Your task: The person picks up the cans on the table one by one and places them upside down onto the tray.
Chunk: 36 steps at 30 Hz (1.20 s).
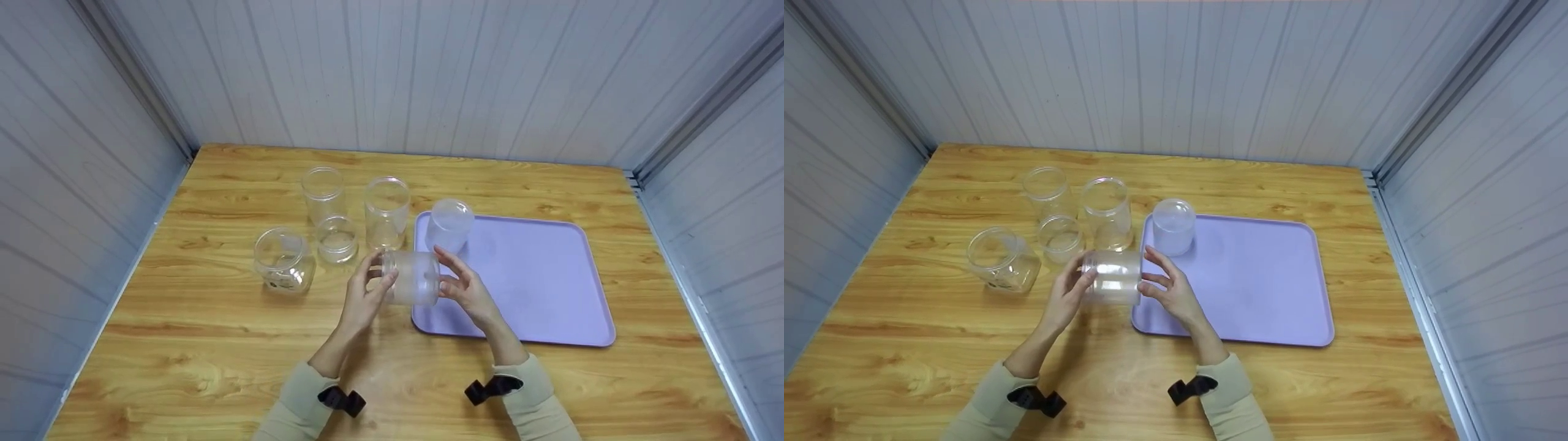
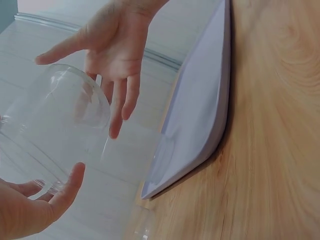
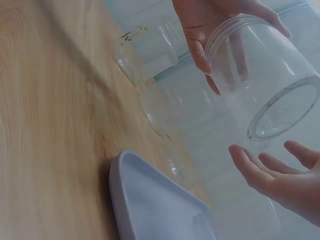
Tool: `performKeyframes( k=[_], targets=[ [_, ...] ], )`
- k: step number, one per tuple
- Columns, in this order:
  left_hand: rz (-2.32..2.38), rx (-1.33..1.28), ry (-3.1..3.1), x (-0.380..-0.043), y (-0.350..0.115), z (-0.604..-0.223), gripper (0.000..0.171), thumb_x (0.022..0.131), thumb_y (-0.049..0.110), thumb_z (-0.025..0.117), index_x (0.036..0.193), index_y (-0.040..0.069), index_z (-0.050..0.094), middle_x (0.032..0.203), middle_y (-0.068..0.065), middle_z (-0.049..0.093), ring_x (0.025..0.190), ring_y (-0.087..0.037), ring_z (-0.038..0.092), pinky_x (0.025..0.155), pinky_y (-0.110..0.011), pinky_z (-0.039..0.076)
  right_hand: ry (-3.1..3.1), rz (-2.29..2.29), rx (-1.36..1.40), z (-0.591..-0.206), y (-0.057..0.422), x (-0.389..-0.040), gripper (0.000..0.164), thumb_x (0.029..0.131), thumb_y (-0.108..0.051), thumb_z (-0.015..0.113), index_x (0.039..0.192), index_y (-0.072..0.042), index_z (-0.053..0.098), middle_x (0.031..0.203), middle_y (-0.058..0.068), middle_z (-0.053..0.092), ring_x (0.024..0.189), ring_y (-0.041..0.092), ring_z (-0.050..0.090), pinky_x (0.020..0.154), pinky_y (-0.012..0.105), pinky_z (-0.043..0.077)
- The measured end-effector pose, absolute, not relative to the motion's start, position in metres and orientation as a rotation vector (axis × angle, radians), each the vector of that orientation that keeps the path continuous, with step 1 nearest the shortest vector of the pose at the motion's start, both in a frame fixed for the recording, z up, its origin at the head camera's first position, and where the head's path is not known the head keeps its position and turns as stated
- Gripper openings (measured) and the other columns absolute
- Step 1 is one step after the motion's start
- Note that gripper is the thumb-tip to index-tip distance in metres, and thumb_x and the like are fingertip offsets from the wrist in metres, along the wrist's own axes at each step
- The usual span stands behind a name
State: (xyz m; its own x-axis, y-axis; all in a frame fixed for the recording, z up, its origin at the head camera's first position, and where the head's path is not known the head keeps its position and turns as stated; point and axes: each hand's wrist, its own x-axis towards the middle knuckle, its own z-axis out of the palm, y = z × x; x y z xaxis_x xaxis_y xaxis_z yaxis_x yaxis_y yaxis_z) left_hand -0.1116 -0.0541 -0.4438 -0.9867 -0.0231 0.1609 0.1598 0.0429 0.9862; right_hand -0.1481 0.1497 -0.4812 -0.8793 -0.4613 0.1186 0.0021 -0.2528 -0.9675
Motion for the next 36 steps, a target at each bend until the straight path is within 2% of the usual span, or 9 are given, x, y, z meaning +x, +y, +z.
performKeyframes(
  k=[3,11,14,21,27,36],
  targets=[
    [-2.080,-0.151,-2.172,-0.1114,-0.0523,-0.4440,0.043,0.084,0.005,0.055,0.122,-0.008,0.042,0.107,-0.022,0.049,0.092,-0.032,0.053,0.071,-0.034,0.049,1.673,-2.180,-0.585,-0.4809,0.1511,-0.1479,0.089,0.075,-0.033,0.068,0.139,0.003,0.017,0.136,0.025,0.022,0.107,0.027,0.050,0.078,0.035,0.048],
    [-2.077,-0.170,-2.190,-0.1086,-0.0477,-0.4436,0.044,0.084,0.005,0.055,0.123,-0.010,0.041,0.108,-0.024,0.050,0.094,-0.035,0.053,0.078,-0.038,0.047,1.645,-2.142,-0.608,-0.4778,0.1513,-0.1454,0.089,0.075,-0.030,0.069,0.141,-0.003,0.014,0.140,0.023,0.018,0.117,0.037,0.039,0.087,0.042,0.043],
    [-2.081,-0.179,-2.180,-0.1089,-0.0466,-0.4450,0.044,0.084,0.004,0.055,0.123,-0.010,0.041,0.108,-0.024,0.050,0.094,-0.036,0.053,0.077,-0.037,0.047,1.646,-2.136,-0.608,-0.4773,0.1510,-0.1446,0.087,0.076,-0.025,0.069,0.141,-0.003,0.015,0.140,0.023,0.018,0.117,0.038,0.038,0.087,0.044,0.042],
    [-2.097,-0.195,-2.169,-0.1111,-0.0458,-0.4471,0.045,0.084,0.004,0.055,0.124,-0.010,0.040,0.109,-0.025,0.049,0.094,-0.036,0.053,0.076,-0.036,0.048,1.689,-2.123,-0.599,-0.4748,0.1498,-0.1443,0.079,0.079,-0.002,0.064,0.141,-0.004,0.016,0.137,0.024,0.022,0.116,0.042,0.037,0.084,0.043,0.045],
    [-2.108,-0.215,-2.175,-0.1127,-0.0470,-0.4499,0.045,0.084,0.004,0.054,0.123,-0.012,0.039,0.108,-0.028,0.048,0.094,-0.038,0.052,0.077,-0.040,0.047,1.740,-2.106,-0.569,-0.4754,0.1475,-0.1455,0.076,0.078,0.003,0.063,0.140,-0.003,0.019,0.135,0.027,0.025,0.115,0.051,0.032,0.083,0.043,0.045],
    [-2.185,-0.201,-2.183,-0.1130,-0.0483,-0.4513,0.045,0.085,0.005,0.055,0.126,-0.006,0.039,0.109,-0.022,0.049,0.096,-0.034,0.053,0.075,-0.035,0.049,1.820,-2.073,-0.559,-0.4747,0.1481,-0.1460,0.074,0.078,-0.003,0.065,0.139,-0.002,0.023,0.131,0.025,0.031,0.109,0.037,0.045,0.080,0.039,0.047]
  ],
)
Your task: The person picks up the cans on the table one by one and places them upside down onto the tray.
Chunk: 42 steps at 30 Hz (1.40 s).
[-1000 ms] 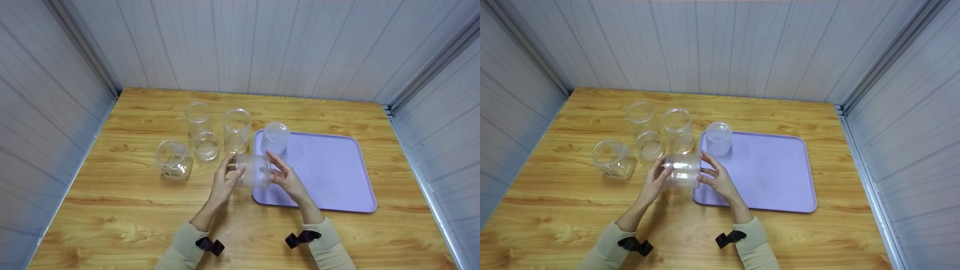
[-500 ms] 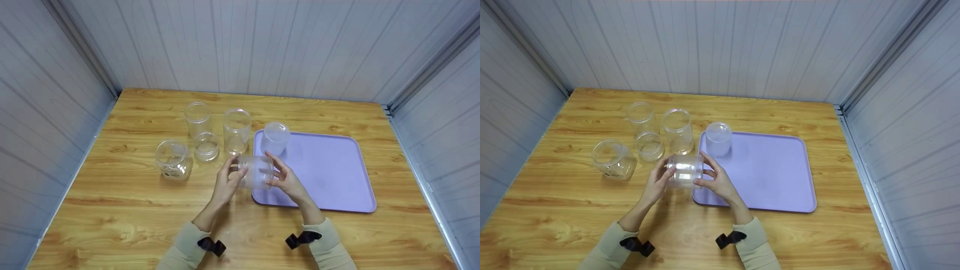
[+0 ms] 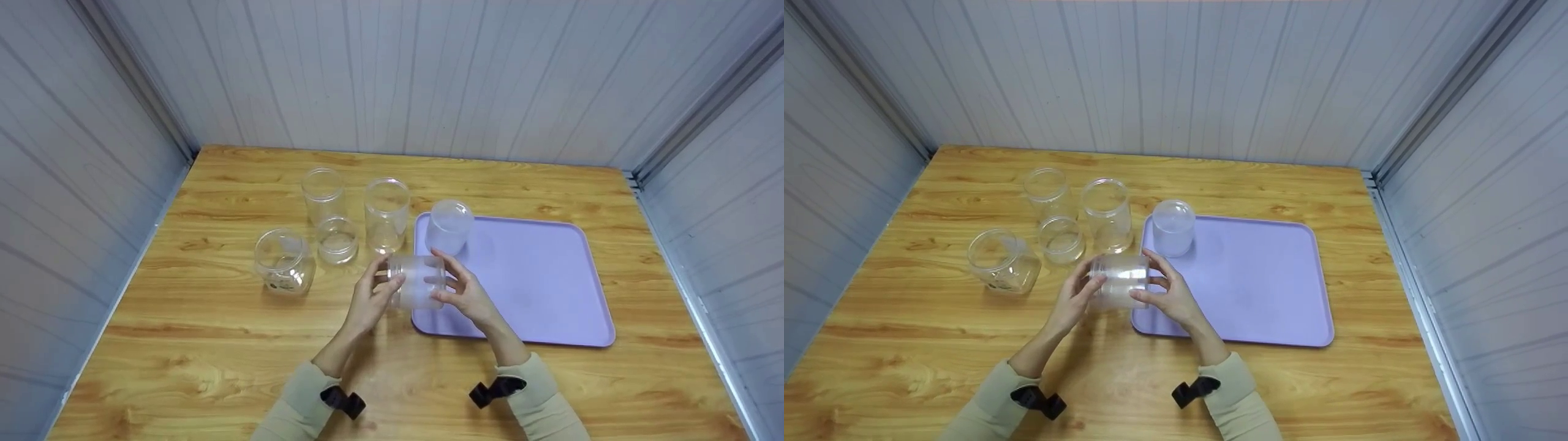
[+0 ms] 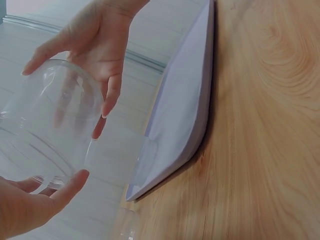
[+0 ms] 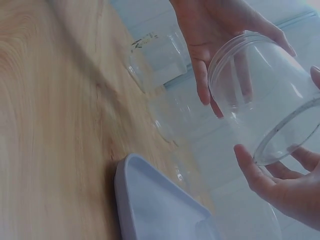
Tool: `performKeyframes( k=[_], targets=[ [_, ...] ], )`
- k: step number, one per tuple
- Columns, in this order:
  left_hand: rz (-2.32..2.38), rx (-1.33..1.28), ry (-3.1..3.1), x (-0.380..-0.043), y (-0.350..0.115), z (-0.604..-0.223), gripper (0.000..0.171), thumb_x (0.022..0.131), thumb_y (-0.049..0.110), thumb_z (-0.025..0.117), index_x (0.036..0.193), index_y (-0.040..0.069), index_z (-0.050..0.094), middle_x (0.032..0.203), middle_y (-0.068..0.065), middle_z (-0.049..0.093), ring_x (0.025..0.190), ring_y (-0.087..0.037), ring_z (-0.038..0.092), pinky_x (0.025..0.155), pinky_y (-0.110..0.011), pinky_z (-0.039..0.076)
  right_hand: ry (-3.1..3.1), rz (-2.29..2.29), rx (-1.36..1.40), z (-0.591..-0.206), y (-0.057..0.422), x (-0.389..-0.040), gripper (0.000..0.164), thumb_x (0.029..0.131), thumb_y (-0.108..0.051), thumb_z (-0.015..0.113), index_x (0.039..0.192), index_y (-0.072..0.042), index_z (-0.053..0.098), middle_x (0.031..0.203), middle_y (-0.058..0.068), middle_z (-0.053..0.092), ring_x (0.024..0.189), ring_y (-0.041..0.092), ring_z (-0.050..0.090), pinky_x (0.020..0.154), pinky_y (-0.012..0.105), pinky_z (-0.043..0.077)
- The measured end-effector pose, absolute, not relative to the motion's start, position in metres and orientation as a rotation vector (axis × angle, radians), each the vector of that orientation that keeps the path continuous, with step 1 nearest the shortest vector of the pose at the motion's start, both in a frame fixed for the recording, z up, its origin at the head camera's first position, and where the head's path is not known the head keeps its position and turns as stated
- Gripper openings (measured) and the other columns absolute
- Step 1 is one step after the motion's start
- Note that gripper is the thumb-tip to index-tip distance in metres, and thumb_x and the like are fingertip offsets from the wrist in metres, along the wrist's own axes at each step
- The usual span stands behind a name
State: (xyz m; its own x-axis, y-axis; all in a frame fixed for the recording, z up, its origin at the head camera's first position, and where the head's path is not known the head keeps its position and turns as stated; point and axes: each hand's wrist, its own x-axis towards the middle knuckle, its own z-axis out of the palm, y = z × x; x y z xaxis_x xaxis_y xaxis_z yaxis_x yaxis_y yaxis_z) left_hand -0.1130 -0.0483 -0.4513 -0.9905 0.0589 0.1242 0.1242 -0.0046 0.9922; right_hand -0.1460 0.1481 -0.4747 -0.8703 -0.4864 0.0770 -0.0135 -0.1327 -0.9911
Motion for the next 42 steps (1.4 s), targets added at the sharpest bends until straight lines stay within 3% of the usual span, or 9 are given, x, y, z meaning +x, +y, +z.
performKeyframes(
  k=[11,18,25,33,37,42],
  targets=[
    [-2.165,-0.212,-2.227,-0.116,-0.050,-0.446,0.053,0.084,0.007,0.058,0.127,-0.012,0.036,0.117,-0.026,0.044,0.106,-0.035,0.046,0.083,-0.035,0.046,1.981,-2.019,-0.618,-0.473,0.151,-0.147,0.070,0.077,-0.015,0.069,0.135,-0.005,0.032,0.123,0.018,0.038,0.100,0.028,0.049,0.076,0.036,0.048],
    [-2.051,-0.232,-2.247,-0.129,-0.053,-0.467,0.049,0.083,0.011,0.061,0.125,-0.006,0.044,0.118,-0.020,0.049,0.108,-0.033,0.047,0.085,-0.040,0.044,2.028,-1.970,-0.518,-0.466,0.156,-0.147,0.070,0.076,-0.006,0.068,0.135,-0.005,0.032,0.126,0.022,0.036,0.103,0.036,0.046,0.075,0.037,0.049],
    [-1.933,-0.207,-2.315,-0.135,-0.055,-0.464,0.045,0.084,0.025,0.060,0.120,0.000,0.050,0.113,-0.012,0.053,0.103,-0.025,0.050,0.080,-0.034,0.046,2.129,-1.861,-0.465,-0.452,0.162,-0.146,0.071,0.074,0.000,0.068,0.134,0.000,0.031,0.126,0.022,0.037,0.102,0.038,0.045,0.072,0.036,0.049],
    [-1.799,-0.253,-2.422,-0.144,-0.058,-0.457,0.043,0.085,0.025,0.060,0.118,0.000,0.050,0.113,-0.015,0.052,0.102,-0.026,0.050,0.078,-0.042,0.046,2.342,-1.617,-0.419,-0.423,0.169,-0.143,0.071,0.073,-0.008,0.071,0.133,-0.002,0.035,0.125,0.020,0.039,0.101,0.035,0.046,0.074,0.039,0.047],
    [-1.703,-0.271,-2.486,-0.151,-0.058,-0.455,0.041,0.084,0.025,0.060,0.116,0.001,0.052,0.111,-0.011,0.054,0.101,-0.024,0.051,0.076,-0.038,0.047,2.403,-1.538,-0.450,-0.425,0.176,-0.148,0.071,0.072,-0.010,0.073,0.132,-0.001,0.037,0.124,0.020,0.040,0.102,0.038,0.045,0.072,0.043,0.048],
    [-1.616,-0.307,-2.516,-0.158,-0.059,-0.452,0.040,0.084,0.023,0.060,0.115,-0.001,0.052,0.111,-0.012,0.054,0.099,-0.025,0.052,0.075,-0.035,0.047,2.490,-1.421,-0.494,-0.440,0.189,-0.162,0.075,0.069,-0.019,0.076,0.132,-0.005,0.038,0.124,0.016,0.042,0.101,0.036,0.046,0.069,0.038,0.048]
  ],
)
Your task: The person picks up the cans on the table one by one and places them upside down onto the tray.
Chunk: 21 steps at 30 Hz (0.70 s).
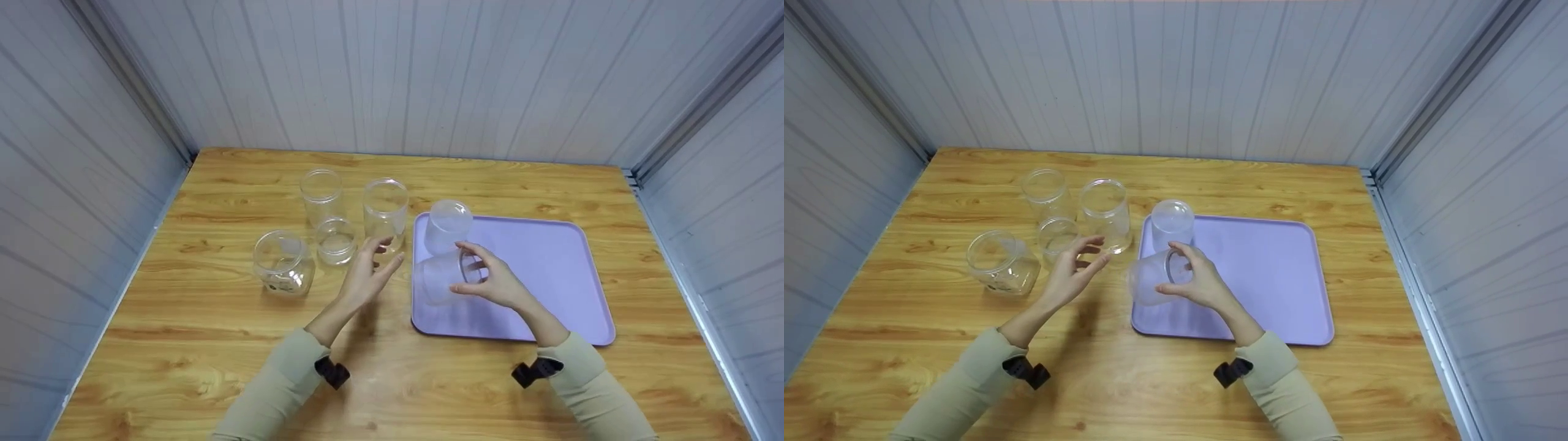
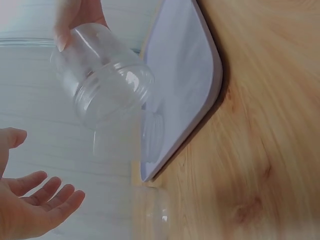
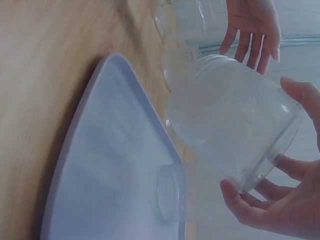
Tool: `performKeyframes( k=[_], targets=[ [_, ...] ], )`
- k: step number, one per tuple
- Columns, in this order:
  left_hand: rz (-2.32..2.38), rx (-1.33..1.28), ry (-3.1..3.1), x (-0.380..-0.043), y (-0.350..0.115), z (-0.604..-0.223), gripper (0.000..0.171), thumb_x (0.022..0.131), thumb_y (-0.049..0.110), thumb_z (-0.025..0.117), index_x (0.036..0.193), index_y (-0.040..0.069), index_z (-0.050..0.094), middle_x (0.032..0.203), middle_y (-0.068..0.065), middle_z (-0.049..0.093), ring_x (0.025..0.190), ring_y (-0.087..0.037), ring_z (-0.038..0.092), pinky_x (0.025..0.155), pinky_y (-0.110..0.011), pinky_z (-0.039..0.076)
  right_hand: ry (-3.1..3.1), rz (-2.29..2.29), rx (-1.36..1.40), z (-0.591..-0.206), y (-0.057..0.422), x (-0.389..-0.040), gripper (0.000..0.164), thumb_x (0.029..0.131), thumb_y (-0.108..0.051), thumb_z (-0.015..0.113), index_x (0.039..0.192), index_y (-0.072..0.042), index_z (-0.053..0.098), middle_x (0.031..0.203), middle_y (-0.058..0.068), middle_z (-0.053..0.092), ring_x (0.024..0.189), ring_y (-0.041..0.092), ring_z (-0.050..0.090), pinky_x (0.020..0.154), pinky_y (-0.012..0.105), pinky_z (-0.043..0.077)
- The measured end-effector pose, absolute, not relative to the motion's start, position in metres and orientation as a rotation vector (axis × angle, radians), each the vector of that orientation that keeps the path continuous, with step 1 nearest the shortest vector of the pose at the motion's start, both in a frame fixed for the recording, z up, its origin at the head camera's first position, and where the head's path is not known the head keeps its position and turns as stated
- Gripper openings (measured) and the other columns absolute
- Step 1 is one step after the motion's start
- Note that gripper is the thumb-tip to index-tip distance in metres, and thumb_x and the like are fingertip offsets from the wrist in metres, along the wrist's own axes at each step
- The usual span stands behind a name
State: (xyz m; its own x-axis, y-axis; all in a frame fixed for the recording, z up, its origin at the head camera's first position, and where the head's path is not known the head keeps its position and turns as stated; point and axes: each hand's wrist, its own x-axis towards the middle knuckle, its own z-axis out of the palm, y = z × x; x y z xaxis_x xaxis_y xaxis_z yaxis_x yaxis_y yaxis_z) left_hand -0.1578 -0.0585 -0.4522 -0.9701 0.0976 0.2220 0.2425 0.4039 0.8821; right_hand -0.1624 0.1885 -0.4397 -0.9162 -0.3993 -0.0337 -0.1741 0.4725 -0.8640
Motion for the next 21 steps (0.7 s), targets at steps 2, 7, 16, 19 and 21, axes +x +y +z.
performKeyframes(
  k=[2,7,16,19,21],
  targets=[
    [-1.601,-0.315,-2.516,-0.160,-0.059,-0.452,0.039,0.084,0.022,0.061,0.114,-0.001,0.052,0.110,-0.013,0.054,0.098,-0.025,0.052,0.074,-0.035,0.047,2.517,-1.375,-0.498,-0.442,0.192,-0.167,0.077,0.067,-0.023,0.077,0.132,-0.007,0.039,0.123,0.014,0.044,0.100,0.034,0.047,0.069,0.037,0.048],
    [-1.552,-0.331,-2.526,-0.167,-0.061,-0.452,0.038,0.083,0.020,0.062,0.114,0.001,0.053,0.107,-0.012,0.054,0.096,-0.027,0.051,0.072,-0.036,0.046,2.562,-1.284,-0.556,-0.442,0.199,-0.174,0.079,0.065,-0.027,0.078,0.131,-0.004,0.041,0.121,0.015,0.047,0.100,0.034,0.047,0.079,0.043,0.043],
    [-1.342,-0.342,-2.620,-0.177,-0.071,-0.449,0.043,0.082,0.024,0.062,0.115,-0.003,0.052,0.109,-0.016,0.054,0.097,-0.030,0.051,0.084,-0.036,0.041,2.665,-1.121,-0.571,-0.439,0.210,-0.186,0.080,0.064,-0.026,0.079,0.129,0.002,0.040,0.122,0.019,0.047,0.110,0.033,0.042,0.088,0.046,0.038],
    [-1.272,-0.338,-2.662,-0.180,-0.072,-0.447,0.043,0.081,0.023,0.063,0.115,-0.002,0.052,0.109,-0.015,0.054,0.098,-0.029,0.051,0.084,-0.037,0.042,2.714,-1.052,-0.556,-0.436,0.213,-0.189,0.081,0.062,-0.027,0.080,0.128,0.001,0.041,0.121,0.019,0.048,0.110,0.032,0.042,0.088,0.045,0.038],
    [-1.232,-0.344,-2.681,-0.182,-0.073,-0.445,0.044,0.081,0.022,0.063,0.115,-0.002,0.052,0.109,-0.015,0.053,0.100,-0.028,0.051,0.085,-0.037,0.042,2.746,-0.997,-0.547,-0.434,0.215,-0.192,0.082,0.062,-0.027,0.080,0.128,0.001,0.041,0.121,0.020,0.047,0.110,0.033,0.042,0.089,0.046,0.037]
  ],
)
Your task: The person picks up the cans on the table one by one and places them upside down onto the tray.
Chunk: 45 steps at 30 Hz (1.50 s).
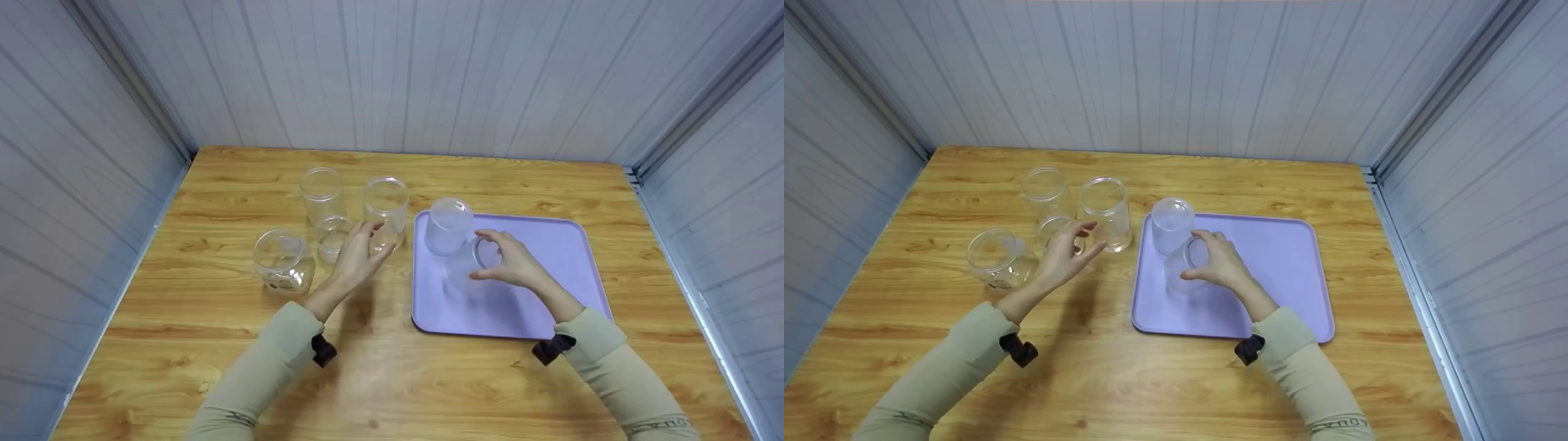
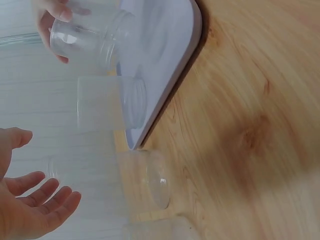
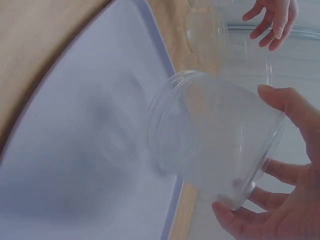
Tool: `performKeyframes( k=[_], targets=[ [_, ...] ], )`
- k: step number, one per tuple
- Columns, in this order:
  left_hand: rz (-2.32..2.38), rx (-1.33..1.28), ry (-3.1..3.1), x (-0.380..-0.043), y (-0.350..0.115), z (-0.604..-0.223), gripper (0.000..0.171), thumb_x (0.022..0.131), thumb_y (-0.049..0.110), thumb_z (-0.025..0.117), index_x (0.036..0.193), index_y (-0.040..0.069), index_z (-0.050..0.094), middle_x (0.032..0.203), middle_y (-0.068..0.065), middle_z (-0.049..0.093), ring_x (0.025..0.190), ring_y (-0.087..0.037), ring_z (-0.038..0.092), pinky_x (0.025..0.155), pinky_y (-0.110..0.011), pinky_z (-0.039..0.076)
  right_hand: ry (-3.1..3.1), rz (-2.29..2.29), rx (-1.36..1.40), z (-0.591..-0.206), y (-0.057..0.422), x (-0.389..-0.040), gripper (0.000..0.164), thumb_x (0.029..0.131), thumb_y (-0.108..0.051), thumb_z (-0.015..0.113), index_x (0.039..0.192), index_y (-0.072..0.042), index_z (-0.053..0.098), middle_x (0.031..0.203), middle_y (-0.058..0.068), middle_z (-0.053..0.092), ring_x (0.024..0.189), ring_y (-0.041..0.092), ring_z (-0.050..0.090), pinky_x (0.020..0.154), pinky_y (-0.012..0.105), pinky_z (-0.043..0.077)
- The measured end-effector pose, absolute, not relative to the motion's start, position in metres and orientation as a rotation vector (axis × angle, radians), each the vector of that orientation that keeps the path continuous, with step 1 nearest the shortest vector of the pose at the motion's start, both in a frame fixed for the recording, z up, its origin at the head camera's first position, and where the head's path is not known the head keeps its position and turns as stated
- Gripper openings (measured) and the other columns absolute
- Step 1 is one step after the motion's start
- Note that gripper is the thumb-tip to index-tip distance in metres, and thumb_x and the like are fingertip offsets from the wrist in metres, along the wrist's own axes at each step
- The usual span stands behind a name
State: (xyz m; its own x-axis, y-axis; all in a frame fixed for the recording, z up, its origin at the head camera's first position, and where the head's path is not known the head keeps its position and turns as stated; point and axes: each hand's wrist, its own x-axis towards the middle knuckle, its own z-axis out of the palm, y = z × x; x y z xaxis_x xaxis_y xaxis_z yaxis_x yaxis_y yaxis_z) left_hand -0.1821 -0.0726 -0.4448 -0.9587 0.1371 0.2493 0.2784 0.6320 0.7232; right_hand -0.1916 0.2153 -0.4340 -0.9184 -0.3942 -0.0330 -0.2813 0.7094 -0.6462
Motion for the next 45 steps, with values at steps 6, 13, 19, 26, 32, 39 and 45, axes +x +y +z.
performKeyframes(
  k=[6,13,19,26,32,39,45],
  targets=[
    [-1.085,-0.377,-2.734,-0.187,-0.072,-0.439,0.045,0.081,0.023,0.063,0.117,0.001,0.050,0.115,-0.014,0.049,0.106,-0.026,0.048,0.086,-0.038,0.042,2.803,-0.813,-0.492,-0.428,0.220,-0.199,0.082,0.062,-0.026,0.079,0.129,0.003,0.040,0.124,0.025,0.043,0.113,0.040,0.038,0.094,0.051,0.030],
    [-0.902,-0.475,-2.747,-0.195,-0.070,-0.430,0.044,0.079,0.021,0.065,0.114,-0.002,0.051,0.111,-0.014,0.050,0.102,-0.027,0.049,0.083,-0.036,0.044,2.836,-0.670,-0.397,-0.423,0.226,-0.211,0.083,0.064,-0.025,0.078,0.131,0.003,0.038,0.128,0.031,0.035,0.114,0.049,0.032,0.090,0.057,0.031],
    [-0.788,-0.534,-2.756,-0.203,-0.068,-0.421,0.044,0.081,0.023,0.063,0.115,-0.002,0.050,0.110,-0.014,0.051,0.098,-0.027,0.050,0.081,-0.036,0.044,2.831,-0.612,-0.291,-0.422,0.229,-0.222,0.084,0.067,-0.025,0.076,0.134,0.000,0.032,0.133,0.035,0.024,0.118,0.052,0.023,0.090,0.062,0.027],
    [-0.674,-0.555,-2.759,-0.214,-0.067,-0.413,0.043,0.083,0.023,0.061,0.116,-0.002,0.050,0.113,-0.013,0.048,0.096,-0.024,0.049,0.073,-0.032,0.048,2.836,-0.575,-0.219,-0.422,0.233,-0.233,0.085,0.067,-0.027,0.076,0.134,0.000,0.032,0.133,0.033,0.025,0.118,0.051,0.025,0.088,0.060,0.032],
    [-0.586,-0.552,-2.812,-0.222,-0.066,-0.409,0.047,0.082,0.024,0.062,0.117,-0.002,0.049,0.117,-0.014,0.045,0.103,-0.024,0.046,0.074,-0.031,0.048,2.849,-0.545,-0.203,-0.423,0.237,-0.243,0.088,0.065,-0.027,0.077,0.135,0.001,0.031,0.130,0.031,0.029,0.114,0.047,0.033,0.086,0.057,0.035],
    [-0.468,-0.530,-2.891,-0.232,-0.064,-0.408,0.055,0.082,0.031,0.062,0.124,0.002,0.042,0.123,-0.016,0.042,0.113,-0.028,0.040,0.086,-0.038,0.042,2.861,-0.516,-0.173,-0.428,0.241,-0.254,0.088,0.066,-0.026,0.076,0.135,0.001,0.030,0.131,0.031,0.029,0.116,0.047,0.029,0.089,0.057,0.033],
    [-0.433,-0.474,-2.949,-0.241,-0.067,-0.409,0.063,0.082,0.038,0.061,0.128,0.002,0.037,0.124,-0.019,0.040,0.113,-0.031,0.039,0.088,-0.041,0.040,2.854,-0.543,-0.095,-0.432,0.241,-0.262,0.088,0.066,-0.025,0.076,0.136,0.000,0.029,0.131,0.031,0.027,0.116,0.047,0.029,0.087,0.058,0.034]
  ],
)
